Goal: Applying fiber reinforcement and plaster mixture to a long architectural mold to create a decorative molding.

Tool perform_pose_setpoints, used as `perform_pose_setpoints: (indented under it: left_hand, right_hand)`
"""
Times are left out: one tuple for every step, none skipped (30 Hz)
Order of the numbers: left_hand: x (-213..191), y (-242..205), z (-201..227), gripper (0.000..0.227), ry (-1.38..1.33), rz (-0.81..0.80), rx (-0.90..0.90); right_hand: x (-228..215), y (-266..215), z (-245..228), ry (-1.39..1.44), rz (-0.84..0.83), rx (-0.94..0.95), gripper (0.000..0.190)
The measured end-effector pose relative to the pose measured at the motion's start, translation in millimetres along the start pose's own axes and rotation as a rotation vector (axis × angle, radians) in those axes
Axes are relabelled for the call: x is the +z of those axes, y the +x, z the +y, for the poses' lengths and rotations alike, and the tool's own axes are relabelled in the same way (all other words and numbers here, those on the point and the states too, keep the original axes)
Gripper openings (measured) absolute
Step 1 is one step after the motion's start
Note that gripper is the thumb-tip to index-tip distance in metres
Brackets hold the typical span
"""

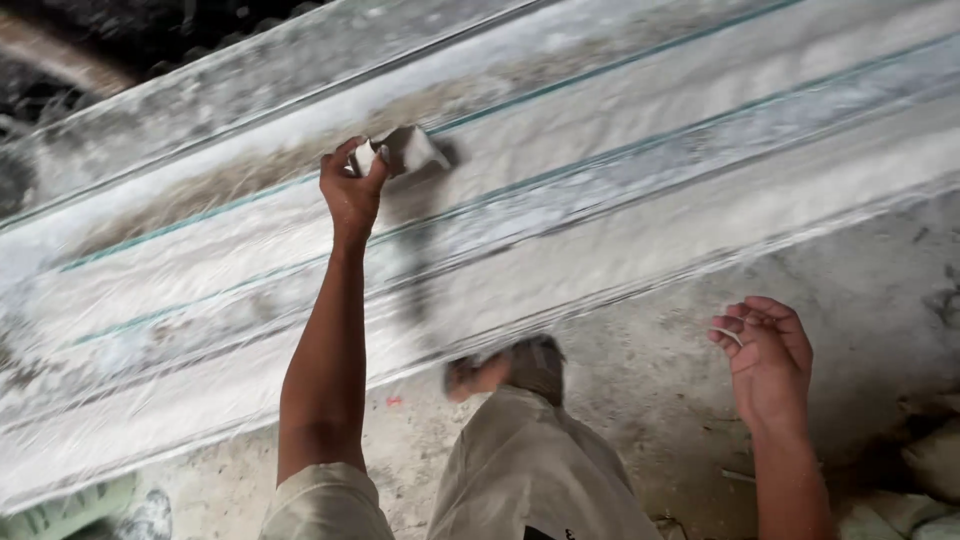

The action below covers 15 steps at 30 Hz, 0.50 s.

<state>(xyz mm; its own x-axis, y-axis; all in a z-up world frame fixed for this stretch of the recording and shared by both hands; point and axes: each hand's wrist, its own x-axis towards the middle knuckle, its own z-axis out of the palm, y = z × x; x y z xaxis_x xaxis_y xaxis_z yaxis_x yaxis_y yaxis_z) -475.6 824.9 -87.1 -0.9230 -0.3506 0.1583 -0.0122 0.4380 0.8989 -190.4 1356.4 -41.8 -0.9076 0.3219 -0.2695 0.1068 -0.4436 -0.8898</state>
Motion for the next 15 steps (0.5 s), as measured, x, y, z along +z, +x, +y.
perform_pose_setpoints:
  left_hand:
    - [35, 3, 6, 0.037, 0.029, 0.01, 0.1]
    - [66, 7, 12, 0.037, 0.062, 0.025, 0.203]
    - [98, 8, 32, 0.037, 0.062, 0.015, 0.215]
    - [128, 5, 51, 0.037, 0.061, -0.018, 0.215]
    - [160, 3, 69, 0.038, 0.06, -0.052, 0.216]
    - [187, 1, 86, 0.038, 0.063, -0.062, 0.218]
    - [215, -1, 103, 0.037, 0.069, -0.091, 0.21]
    - [247, -3, 121, 0.037, 0.07, -0.119, 0.203]
    - [276, -4, 131, 0.037, 0.068, -0.127, 0.205]
    - [307, -4, 141, 0.037, 0.02, -0.155, 0.223]
    - [339, -3, 152, 0.037, -0.029, -0.183, 0.24]
    - [368, -8, 163, 0.037, -0.035, -0.192, 0.232]
    - [396, -12, 174, 0.037, -0.042, -0.204, 0.197]
    - [428, -11, 190, 0.037, -0.051, -0.221, 0.171]
    - [461, -12, 205, 0.037, -0.06, -0.234, 0.172]
  right_hand:
    - [-15, 10, -15, -0.007, 0.001, -0.024, 0.024]
    - [-28, 22, -28, -0.01, -0.002, -0.044, 0.025]
    - [-41, 36, -40, -0.001, 0.007, -0.051, 0.025]
    - [-55, 49, -52, -0.003, 0.007, -0.061, 0.024]
    - [-69, 63, -63, -0.004, 0.006, -0.07, 0.023]
    - [-87, 75, -72, 0.0, 0.016, -0.068, 0.023]
    - [-105, 88, -82, 0.003, 0.016, -0.074, 0.022]
    - [-124, 104, -94, 0.003, 0.016, -0.084, 0.022]
    - [-149, 118, -102, 0.004, 0.026, -0.086, 0.022]
    - [-174, 137, -112, 0.012, 0.035, -0.094, 0.02]
    - [-198, 157, -124, 0.02, 0.044, -0.101, 0.019]
    - [-231, 170, -134, 0.011, 0.054, -0.099, 0.019]
    - [-263, 184, -146, 0.007, 0.091, -0.085, 0.019]
    - [-294, 198, -159, 0.008, 0.133, -0.079, 0.019]
    - [-321, 210, -180, 0.005, 0.148, -0.085, 0.019]
